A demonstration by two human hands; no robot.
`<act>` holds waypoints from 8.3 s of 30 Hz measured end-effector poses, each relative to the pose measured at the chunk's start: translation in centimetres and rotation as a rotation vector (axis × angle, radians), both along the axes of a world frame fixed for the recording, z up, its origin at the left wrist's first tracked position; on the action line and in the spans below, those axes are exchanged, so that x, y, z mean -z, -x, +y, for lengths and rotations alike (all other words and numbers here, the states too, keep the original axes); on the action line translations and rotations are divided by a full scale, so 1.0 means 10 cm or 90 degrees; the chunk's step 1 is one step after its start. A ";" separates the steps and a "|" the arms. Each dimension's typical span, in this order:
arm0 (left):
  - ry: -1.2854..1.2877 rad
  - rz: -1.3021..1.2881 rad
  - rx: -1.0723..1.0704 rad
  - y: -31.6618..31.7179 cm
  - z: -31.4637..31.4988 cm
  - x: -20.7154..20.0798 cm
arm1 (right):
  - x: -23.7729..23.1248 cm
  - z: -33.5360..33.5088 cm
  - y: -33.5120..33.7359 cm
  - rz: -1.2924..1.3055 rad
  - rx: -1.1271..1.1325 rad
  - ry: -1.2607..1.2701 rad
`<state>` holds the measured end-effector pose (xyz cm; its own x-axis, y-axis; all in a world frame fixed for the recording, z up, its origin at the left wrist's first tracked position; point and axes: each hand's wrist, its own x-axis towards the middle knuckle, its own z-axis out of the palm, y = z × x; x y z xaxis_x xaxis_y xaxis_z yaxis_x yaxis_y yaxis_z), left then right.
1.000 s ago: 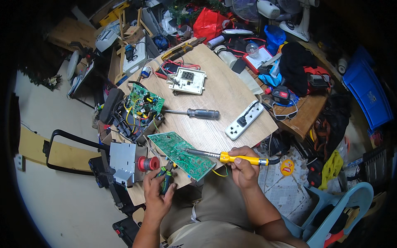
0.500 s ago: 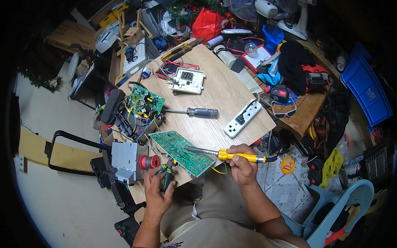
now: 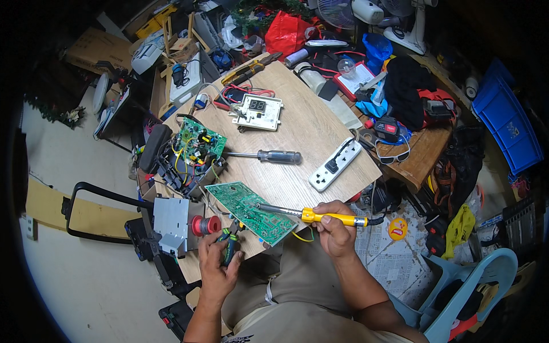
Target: The person holds a disassembled electronic device and removes a circuit board. Using a soldering iron and solder wire, they apply solder to several points on the board. They then use pliers to trim excess solder and continue soldering other areas.
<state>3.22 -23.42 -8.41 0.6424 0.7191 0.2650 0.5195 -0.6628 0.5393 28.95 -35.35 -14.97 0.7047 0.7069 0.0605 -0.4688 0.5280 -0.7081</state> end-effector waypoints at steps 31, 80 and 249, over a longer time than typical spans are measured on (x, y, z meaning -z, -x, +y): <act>0.037 -0.013 -0.009 -0.09 0.07 0.14 | 0.03 0.00 -0.03 0.030 -0.001 -0.007; 0.039 0.014 0.020 -0.13 0.10 0.07 | 0.01 -0.06 0.03 -0.153 -0.034 -0.058; 0.037 0.007 0.165 0.08 0.69 -0.14 | -0.61 1.09 -0.27 -0.363 0.049 0.081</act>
